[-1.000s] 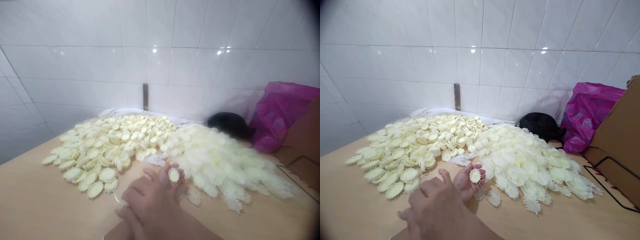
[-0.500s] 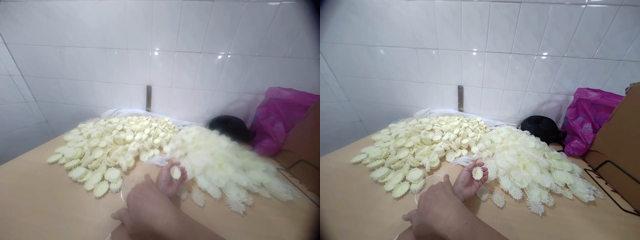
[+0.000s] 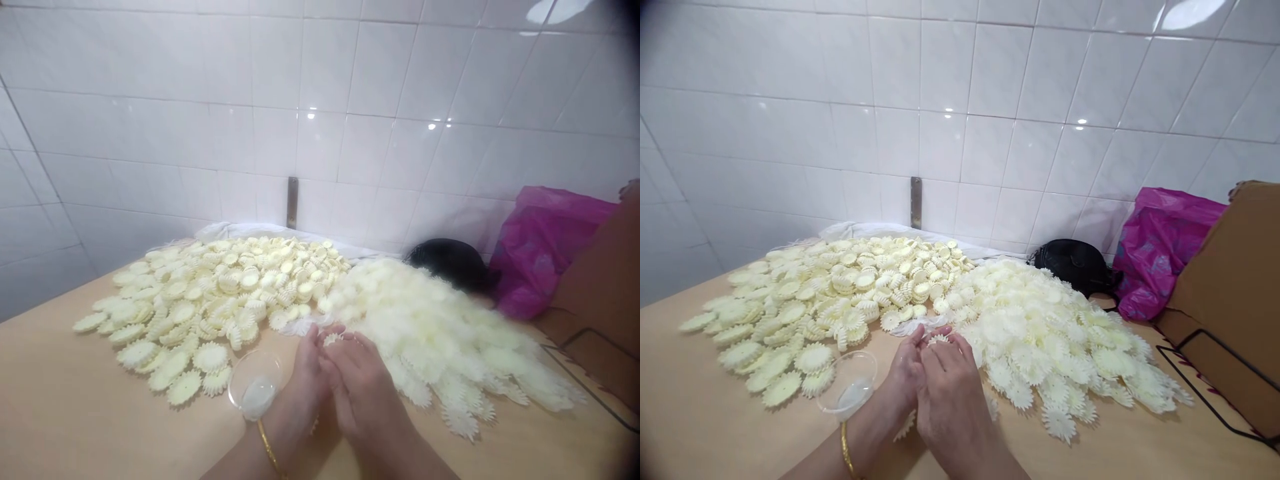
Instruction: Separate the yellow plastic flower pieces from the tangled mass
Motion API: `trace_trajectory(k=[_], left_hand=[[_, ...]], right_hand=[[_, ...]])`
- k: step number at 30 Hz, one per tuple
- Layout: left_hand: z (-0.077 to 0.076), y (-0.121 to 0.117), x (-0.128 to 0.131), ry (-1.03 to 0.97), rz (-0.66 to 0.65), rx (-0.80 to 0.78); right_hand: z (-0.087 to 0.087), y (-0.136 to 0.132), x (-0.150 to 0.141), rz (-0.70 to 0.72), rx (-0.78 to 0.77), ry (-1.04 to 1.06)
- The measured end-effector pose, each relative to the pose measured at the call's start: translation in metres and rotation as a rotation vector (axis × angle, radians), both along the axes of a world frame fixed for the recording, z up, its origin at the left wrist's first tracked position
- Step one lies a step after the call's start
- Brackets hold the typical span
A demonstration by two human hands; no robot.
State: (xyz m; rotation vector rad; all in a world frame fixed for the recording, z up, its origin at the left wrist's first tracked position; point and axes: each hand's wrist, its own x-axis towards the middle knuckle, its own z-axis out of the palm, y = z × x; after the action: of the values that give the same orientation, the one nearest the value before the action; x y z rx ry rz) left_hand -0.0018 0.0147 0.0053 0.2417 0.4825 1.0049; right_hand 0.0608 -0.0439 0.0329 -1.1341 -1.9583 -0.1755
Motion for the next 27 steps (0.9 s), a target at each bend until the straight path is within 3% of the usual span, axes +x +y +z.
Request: trace_trajectory(k=[2, 5, 10, 17, 21, 27], left_hand=[[0.006, 0.001, 0.001, 0.065, -0.087, -0.112], [0.015, 0.001, 0.004, 0.142, -0.047, -0.155], [0.021, 0.0, 0.006, 0.182, -0.02, -0.134], [0.023, -0.003, 0.006, 0.091, -0.09, -0.167], [0.023, -0.006, 0.008, 0.021, -0.113, -0.124], [0.023, -0.009, 0.009, 0.069, -0.113, -0.053]], right_hand=[[-0.017, 0.004, 0.01, -0.057, -0.023, -0.088], [-0.03, 0.006, 0.014, -0.099, -0.107, -0.152], [-0.027, 0.008, 0.016, -0.106, -0.118, -0.163], [-0.025, 0.01, 0.036, 0.087, -0.124, 0.03], [-0.022, 0.009, 0.046, -0.009, -0.059, 0.094], [-0.028, 0.014, 0.049, -0.089, -0.079, -0.101]])
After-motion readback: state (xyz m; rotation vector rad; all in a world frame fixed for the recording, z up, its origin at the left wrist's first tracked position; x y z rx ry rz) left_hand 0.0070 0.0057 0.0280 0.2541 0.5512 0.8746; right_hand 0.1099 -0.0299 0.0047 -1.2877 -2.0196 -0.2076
